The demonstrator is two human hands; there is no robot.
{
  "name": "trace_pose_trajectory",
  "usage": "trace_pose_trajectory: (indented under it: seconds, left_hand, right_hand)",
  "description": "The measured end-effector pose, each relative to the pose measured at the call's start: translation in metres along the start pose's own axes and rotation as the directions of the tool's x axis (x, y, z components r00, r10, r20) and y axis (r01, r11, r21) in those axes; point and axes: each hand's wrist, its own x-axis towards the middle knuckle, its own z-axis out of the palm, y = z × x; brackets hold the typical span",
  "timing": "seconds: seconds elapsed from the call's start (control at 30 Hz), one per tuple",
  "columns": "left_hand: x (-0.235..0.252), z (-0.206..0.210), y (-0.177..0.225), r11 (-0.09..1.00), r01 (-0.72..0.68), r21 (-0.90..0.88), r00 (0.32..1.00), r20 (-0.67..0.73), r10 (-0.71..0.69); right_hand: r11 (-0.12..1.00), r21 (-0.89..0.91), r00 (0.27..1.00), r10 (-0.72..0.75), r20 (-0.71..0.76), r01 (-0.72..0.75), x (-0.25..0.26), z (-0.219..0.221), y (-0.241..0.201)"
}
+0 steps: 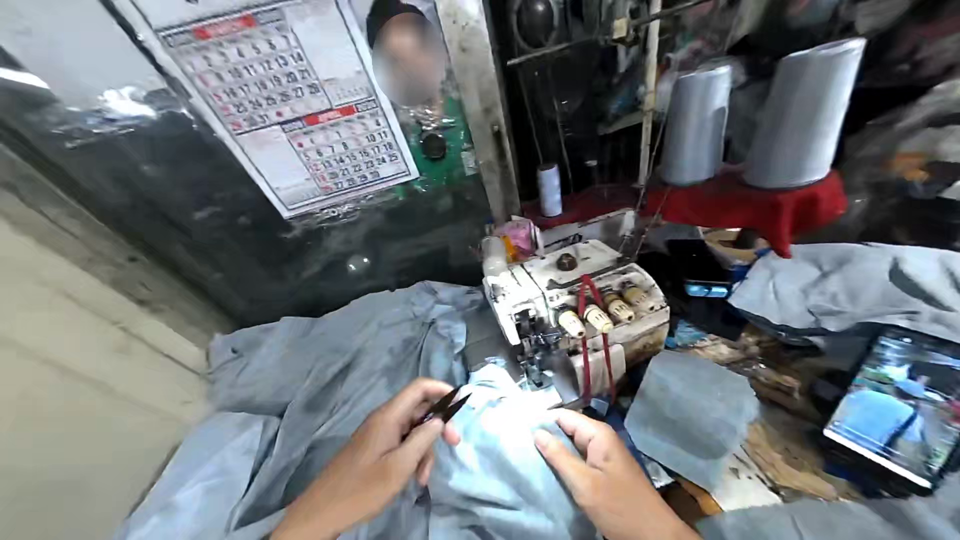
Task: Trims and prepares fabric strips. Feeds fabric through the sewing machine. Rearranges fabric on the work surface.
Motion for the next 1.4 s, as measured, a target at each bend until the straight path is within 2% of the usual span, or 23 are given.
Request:
trace_pose_trajectory:
  seconds: [0.07, 0.13, 0.23, 0.3, 0.43, 0.5, 0.57, 0.63, 0.73, 0.83, 0.93, 1.07, 1.17, 1.23, 1.3, 1.4]
  left_hand:
    - [0.025, 0.006, 0.01, 0.963, -0.04, 0.267, 0.999, 0.038, 0.031]
    - [0.045, 0.013, 0.022, 0.888, -0.105, 0.447, 0.993, 0.097, 0.069]
    - [0.069, 0.016, 0.031, 0.776, -0.149, 0.613, 0.986, 0.151, 0.07]
    - [0.081, 0.016, 0.032, 0.743, -0.171, 0.647, 0.981, 0.18, 0.069]
    - [0.096, 0.025, 0.032, 0.768, -0.24, 0.594, 0.962, 0.251, 0.106]
    - [0.094, 0.029, 0.026, 0.801, -0.26, 0.54, 0.962, 0.215, 0.168]
    - [0.077, 0.032, 0.015, 0.86, -0.23, 0.455, 0.973, 0.113, 0.201]
    - [0.051, 0.041, -0.001, 0.893, -0.141, 0.427, 0.983, -0.045, 0.177]
    - [0.024, 0.074, -0.019, 0.871, -0.061, 0.487, 0.951, -0.236, 0.199]
    - [0.009, 0.102, -0.011, 0.847, -0.011, 0.531, 0.917, -0.333, 0.221]
    - [-0.003, 0.116, -0.004, 0.854, 0.013, 0.52, 0.923, -0.334, 0.189]
    - [-0.015, 0.105, 0.0, 0.872, -0.022, 0.488, 0.922, -0.328, 0.207]
    - [0.004, 0.101, 0.025, 0.873, -0.002, 0.487, 0.914, -0.353, 0.199]
    - [0.02, 0.1, 0.014, 0.83, -0.024, 0.557, 0.92, -0.312, 0.236]
    - [0.025, 0.097, 0.003, 0.789, -0.073, 0.61, 0.925, -0.255, 0.282]
    - [0.008, 0.099, 0.046, 0.861, -0.005, 0.508, 0.971, -0.204, 0.127]
  right_hand:
    - [1.0, -0.024, 1.0, -0.006, 0.006, 0.006, 0.001, 0.002, -0.001]
    - [0.999, -0.04, 0.999, -0.033, 0.01, 0.033, 0.002, 0.003, -0.001]
    - [0.995, -0.08, 0.999, -0.053, 0.001, 0.053, 0.002, 0.005, -0.001]
    - [0.993, -0.102, 0.998, -0.065, -0.001, 0.065, 0.002, 0.006, -0.001]
    - [0.983, -0.155, 0.995, -0.102, 0.006, 0.102, 0.004, 0.007, 0.006]
    - [0.971, -0.198, 0.991, -0.129, 0.034, 0.133, 0.002, 0.003, 0.007]
    - [0.962, -0.231, 0.989, -0.132, 0.06, 0.143, -0.009, -0.005, 0.002]
    - [0.975, -0.192, 0.992, -0.098, 0.076, 0.111, -0.026, -0.016, -0.001]
    - [0.999, -0.044, 0.998, 0.032, 0.057, -0.03, -0.039, -0.026, 0.011]
    - [0.99, -0.005, 0.99, 0.141, 0.031, -0.141, -0.026, -0.019, 0.016]
    - [0.996, -0.01, 0.995, 0.085, 0.052, -0.084, -0.027, -0.015, 0.009]
    - [0.998, -0.019, 0.998, 0.06, 0.035, -0.059, -0.047, -0.019, 0.014]
    - [0.991, -0.003, 0.991, 0.133, -0.034, -0.133, -0.051, -0.013, 0.012]
    - [0.988, -0.005, 0.987, 0.157, -0.033, -0.157, -0.045, -0.006, 0.019]
    - [0.995, -0.017, 0.994, 0.102, -0.027, -0.103, -0.041, -0.009, 0.022]
    - [0.998, -0.044, 0.999, 0.036, -0.004, -0.036, -0.052, -0.023, 0.008]
